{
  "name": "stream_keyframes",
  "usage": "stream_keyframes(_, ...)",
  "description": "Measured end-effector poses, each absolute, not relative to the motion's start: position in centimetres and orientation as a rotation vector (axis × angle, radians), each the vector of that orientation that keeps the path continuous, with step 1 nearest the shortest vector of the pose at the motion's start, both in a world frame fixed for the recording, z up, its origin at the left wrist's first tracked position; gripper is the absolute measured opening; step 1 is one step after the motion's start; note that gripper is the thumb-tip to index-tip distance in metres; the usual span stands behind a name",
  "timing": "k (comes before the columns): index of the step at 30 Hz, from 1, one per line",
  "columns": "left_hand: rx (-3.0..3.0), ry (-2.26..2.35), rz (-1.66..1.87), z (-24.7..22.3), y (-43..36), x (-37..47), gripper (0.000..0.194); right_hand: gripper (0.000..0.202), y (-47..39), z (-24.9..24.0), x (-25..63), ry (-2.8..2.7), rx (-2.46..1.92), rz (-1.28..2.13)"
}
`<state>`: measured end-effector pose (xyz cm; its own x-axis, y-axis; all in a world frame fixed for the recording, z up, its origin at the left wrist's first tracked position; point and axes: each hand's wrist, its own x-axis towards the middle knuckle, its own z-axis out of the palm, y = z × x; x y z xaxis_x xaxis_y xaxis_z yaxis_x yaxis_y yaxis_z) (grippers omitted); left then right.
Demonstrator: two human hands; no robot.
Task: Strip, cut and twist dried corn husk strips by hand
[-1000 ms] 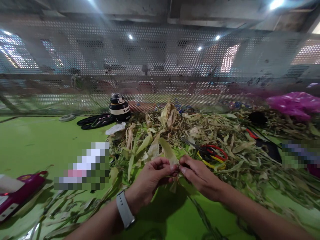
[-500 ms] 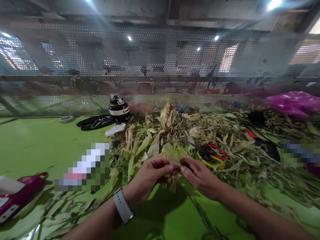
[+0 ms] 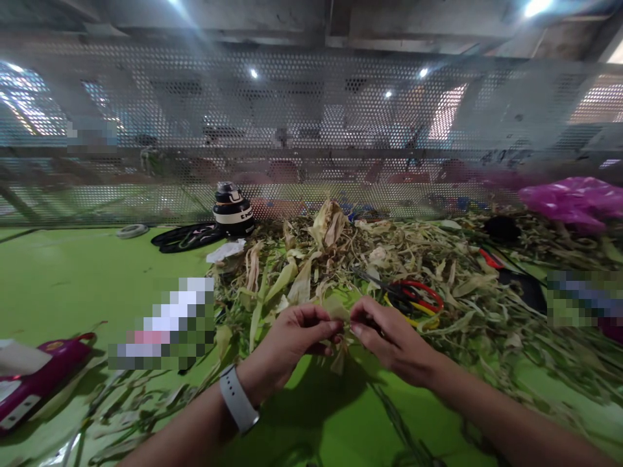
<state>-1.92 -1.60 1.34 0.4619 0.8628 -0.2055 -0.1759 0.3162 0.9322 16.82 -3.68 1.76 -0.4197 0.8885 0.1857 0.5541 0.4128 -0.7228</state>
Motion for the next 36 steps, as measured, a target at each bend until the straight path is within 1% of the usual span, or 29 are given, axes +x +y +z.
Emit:
stream_keyframes(5, 1.046, 0.823, 0.786, 1.4, -1.6, -1.8, 0.017, 0.017, -3.4, 1.6, 16.7, -2.157, -1.24, 0.777)
stream_keyframes(9, 1.005, 0.835, 0.778, 1.5, -1.7, -1.8, 0.017, 0.014, -3.3, 1.3, 16.5, -2.124, -1.229, 0.816)
stream_keyframes(14, 0.891, 0.792, 0.787, 0.8, -1.5, -1.9, 0.012, 0.011, -3.4, 1.4, 16.5, -2.109, -1.242, 0.83)
stream_keyframes(16, 0.834, 0.795, 0.783, 0.5, -1.3, -2.0, 0.013, 0.007, -3.4, 1.4, 16.7, -2.087, -1.235, 0.719)
stream_keyframes(18, 0.797, 0.795, 0.776, 0.4, -1.1, -2.0, 0.012, 0.003, -3.4, 1.3, 17.0, -2.076, -1.181, 0.52)
stream_keyframes(21, 0.757, 0.772, 0.777, 0.7, -1.0, -2.0, 0.012, 0.013, -3.2, 1.2, 17.4, -2.166, -0.995, 0.155)
stream_keyframes(24, 0.718, 0.743, 0.78, 1.2, -1.1, -2.0, 0.011, 0.014, -2.9, 1.1, 17.5, -2.279, -0.849, -0.136)
stream_keyframes(26, 0.696, 0.732, 0.776, 1.4, -1.2, -1.9, 0.012, 0.013, -2.7, 1.1, 17.6, -2.302, -0.825, -0.211)
stream_keyframes(36, 0.691, 0.676, 0.721, 0.9, -1.2, -1.9, 0.01, 0.009, -2.5, 0.8, 17.7, -2.334, -0.754, -0.319)
